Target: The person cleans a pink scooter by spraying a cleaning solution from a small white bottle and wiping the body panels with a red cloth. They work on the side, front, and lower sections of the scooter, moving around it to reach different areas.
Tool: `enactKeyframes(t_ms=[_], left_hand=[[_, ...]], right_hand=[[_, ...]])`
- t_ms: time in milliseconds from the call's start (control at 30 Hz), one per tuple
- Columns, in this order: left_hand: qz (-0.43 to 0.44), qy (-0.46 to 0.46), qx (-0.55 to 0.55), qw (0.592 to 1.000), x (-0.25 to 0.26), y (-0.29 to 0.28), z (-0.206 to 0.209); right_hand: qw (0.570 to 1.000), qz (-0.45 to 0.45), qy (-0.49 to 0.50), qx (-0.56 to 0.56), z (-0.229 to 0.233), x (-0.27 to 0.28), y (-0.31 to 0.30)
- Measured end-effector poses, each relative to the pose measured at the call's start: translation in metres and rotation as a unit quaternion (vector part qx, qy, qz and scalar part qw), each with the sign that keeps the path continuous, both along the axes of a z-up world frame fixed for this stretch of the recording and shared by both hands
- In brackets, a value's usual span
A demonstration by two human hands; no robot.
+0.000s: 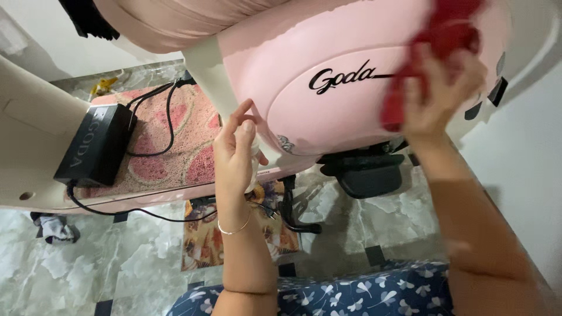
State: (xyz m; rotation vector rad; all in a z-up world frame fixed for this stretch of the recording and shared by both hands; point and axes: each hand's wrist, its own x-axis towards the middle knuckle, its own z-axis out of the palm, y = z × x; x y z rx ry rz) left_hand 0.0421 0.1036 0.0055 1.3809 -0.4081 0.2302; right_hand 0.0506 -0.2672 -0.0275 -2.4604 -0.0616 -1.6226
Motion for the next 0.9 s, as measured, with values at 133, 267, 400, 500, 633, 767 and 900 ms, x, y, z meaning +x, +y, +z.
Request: enactKeyframes(t_ms=[133,267,400,500,633,767,900], left_hand=[[0.000,0.001,0.015,1.000,-0.003,0.004,0.001],[0.011,-0.002,0.027,1.000,-0.006,0.001,0.004],[0.009,0.001,0.033,0.999,-0.013,-0.008,0.003],[0.023,-0.013,0.027,0.999,-0.012,-0.015,0.006],[0.055,-0.037,0.021,0.998,-0.014,-0.028,0.009],[0.054,-0.029,0.052,0.997,-0.020,-0.048,0.008],[0.064,-0.041,0.060,0.995,-0.026,-0.064,0.008]], right_hand=[[0.983,0.055,-0.026,0.172,-0.037,0.001,-0.052],[0.949,0.035,-0.075,0.303,-0.040,0.016,-0.057],[0.968,-0.033,-0.031,0.246,-0.009,0.018,0.000],[0.995,0.001,0.005,0.099,0.015,0.007,0.055],[0.989,0.017,-0.009,-0.149,0.037,0.008,0.057],[0.998,0.057,-0.003,-0.022,0.026,0.019,-0.033],[0.978,0.100,-0.029,0.182,-0.027,0.027,-0.125]])
